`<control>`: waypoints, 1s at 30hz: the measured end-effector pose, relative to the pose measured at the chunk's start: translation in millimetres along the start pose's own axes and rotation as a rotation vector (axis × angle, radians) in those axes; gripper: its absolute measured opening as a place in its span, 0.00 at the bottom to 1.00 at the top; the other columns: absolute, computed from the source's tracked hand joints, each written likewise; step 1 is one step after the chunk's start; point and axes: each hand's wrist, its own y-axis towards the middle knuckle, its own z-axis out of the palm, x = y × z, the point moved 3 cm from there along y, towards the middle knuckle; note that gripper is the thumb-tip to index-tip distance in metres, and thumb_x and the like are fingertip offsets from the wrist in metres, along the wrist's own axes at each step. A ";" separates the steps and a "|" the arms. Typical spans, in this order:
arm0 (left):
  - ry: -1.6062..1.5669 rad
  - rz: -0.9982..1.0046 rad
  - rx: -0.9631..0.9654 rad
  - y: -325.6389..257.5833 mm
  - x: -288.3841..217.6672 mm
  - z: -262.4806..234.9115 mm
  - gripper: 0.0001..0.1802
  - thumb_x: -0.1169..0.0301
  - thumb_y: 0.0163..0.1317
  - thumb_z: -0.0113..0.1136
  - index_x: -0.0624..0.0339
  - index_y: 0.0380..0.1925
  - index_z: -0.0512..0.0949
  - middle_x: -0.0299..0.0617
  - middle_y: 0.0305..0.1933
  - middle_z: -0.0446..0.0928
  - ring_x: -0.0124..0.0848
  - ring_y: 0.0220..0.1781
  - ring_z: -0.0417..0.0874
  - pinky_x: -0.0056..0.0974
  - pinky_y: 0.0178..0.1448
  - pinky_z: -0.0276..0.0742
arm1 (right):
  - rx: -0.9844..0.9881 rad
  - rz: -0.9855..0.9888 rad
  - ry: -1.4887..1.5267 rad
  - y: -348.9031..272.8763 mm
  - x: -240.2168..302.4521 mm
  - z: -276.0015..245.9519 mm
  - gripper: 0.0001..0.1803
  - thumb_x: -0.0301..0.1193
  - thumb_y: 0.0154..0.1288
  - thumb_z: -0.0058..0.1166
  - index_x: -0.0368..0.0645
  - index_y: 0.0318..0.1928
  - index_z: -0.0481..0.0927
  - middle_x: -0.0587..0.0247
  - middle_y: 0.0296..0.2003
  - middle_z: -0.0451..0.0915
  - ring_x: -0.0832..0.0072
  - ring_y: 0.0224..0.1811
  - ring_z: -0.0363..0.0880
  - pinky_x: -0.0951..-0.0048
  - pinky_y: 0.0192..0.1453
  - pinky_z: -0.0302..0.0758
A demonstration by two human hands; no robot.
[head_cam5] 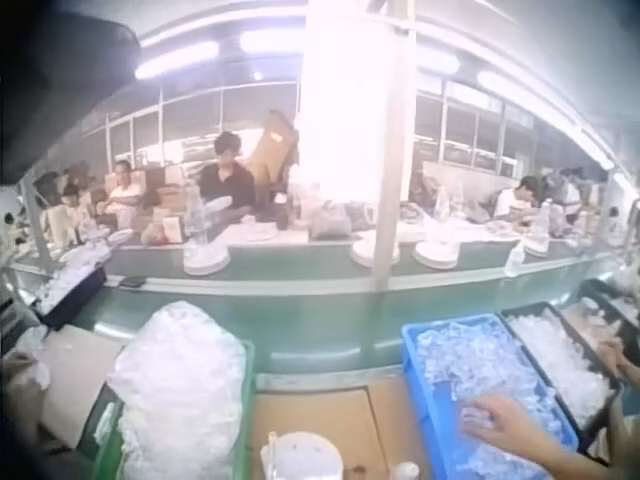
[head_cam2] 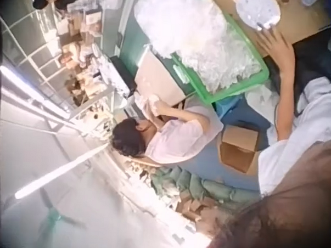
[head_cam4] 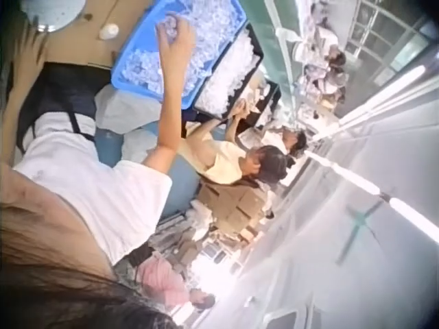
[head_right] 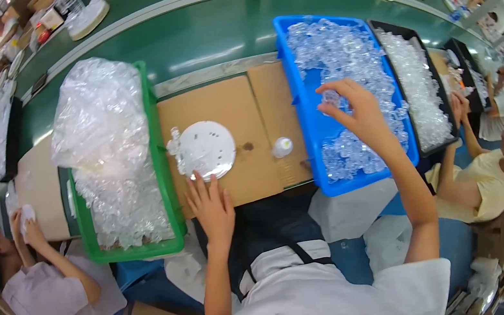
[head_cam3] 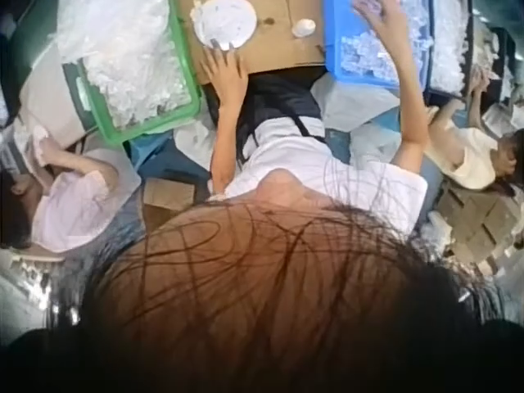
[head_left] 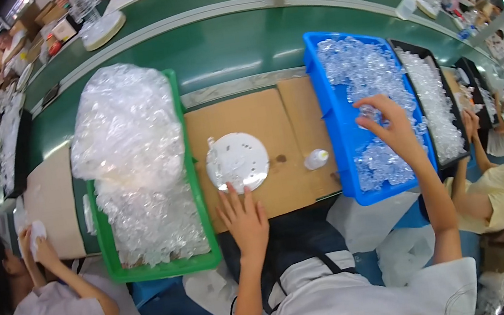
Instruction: Assembling decorative plastic cross fixtures onto light bases using adhesive.
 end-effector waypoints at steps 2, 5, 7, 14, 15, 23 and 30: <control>-0.144 -0.046 -0.096 -6.4 -8.3 -10.7 0.19 0.71 0.60 0.56 0.62 0.52 0.73 0.54 0.66 0.62 0.56 0.67 0.61 0.53 0.67 0.58 | -0.087 -0.203 -0.016 -18.6 54.5 7.9 0.16 0.25 0.49 0.63 0.46 0.42 0.81 0.62 0.38 0.79 0.64 0.41 0.77 0.69 0.43 0.74; -1.015 -0.161 0.017 -18.1 -28.0 -35.0 0.23 0.67 0.59 0.60 0.64 0.54 0.72 0.52 0.51 0.75 0.44 0.57 0.75 0.40 0.60 0.68 | -0.154 -0.485 -0.023 -50.0 119.1 54.0 0.20 0.23 0.43 0.65 0.47 0.42 0.82 0.63 0.41 0.79 0.61 0.46 0.76 0.65 0.48 0.75; -1.734 -0.279 -0.054 -19.4 -44.2 -39.9 0.27 0.70 0.63 0.56 0.67 0.61 0.64 0.48 0.54 0.74 0.35 0.58 0.73 0.36 0.61 0.66 | -0.079 -0.501 0.077 -55.9 130.1 101.4 0.22 0.22 0.44 0.64 0.47 0.45 0.81 0.62 0.44 0.78 0.60 0.48 0.76 0.65 0.49 0.75; -1.540 -0.299 0.082 0.9 -11.8 -6.3 0.28 0.71 0.67 0.53 0.63 0.65 0.60 0.43 0.57 0.72 0.30 0.54 0.74 0.33 0.58 0.69 | 0.137 0.024 0.727 -53.3 95.1 136.0 0.27 0.24 0.52 0.61 0.43 0.56 0.73 0.60 0.56 0.70 0.68 0.55 0.72 0.74 0.47 0.75; -1.487 -0.238 0.108 4.1 -12.4 -5.6 0.28 0.71 0.66 0.54 0.61 0.65 0.61 0.45 0.57 0.73 0.29 0.51 0.77 0.33 0.55 0.71 | 0.109 0.176 0.684 -44.9 94.8 138.7 0.22 0.26 0.54 0.62 0.40 0.52 0.76 0.61 0.50 0.75 0.77 0.50 0.74 0.78 0.44 0.74; -0.552 -0.162 -0.184 6.4 -18.2 -8.5 0.20 0.72 0.62 0.58 0.62 0.55 0.71 0.45 0.31 0.79 0.37 0.34 0.80 0.37 0.37 0.76 | 0.005 0.334 0.716 -13.5 56.4 201.9 0.15 0.30 0.53 0.64 0.37 0.41 0.80 0.63 0.31 0.80 0.82 0.28 0.77 0.80 0.34 0.74; -0.262 -0.055 -0.249 14.8 -12.3 -8.6 0.18 0.75 0.57 0.61 0.60 0.50 0.76 0.40 0.20 0.72 0.34 0.22 0.73 0.38 0.27 0.70 | -0.003 0.278 0.562 1.4 56.4 206.9 0.15 0.29 0.53 0.66 0.35 0.39 0.77 0.60 0.33 0.79 0.79 0.28 0.78 0.80 0.33 0.76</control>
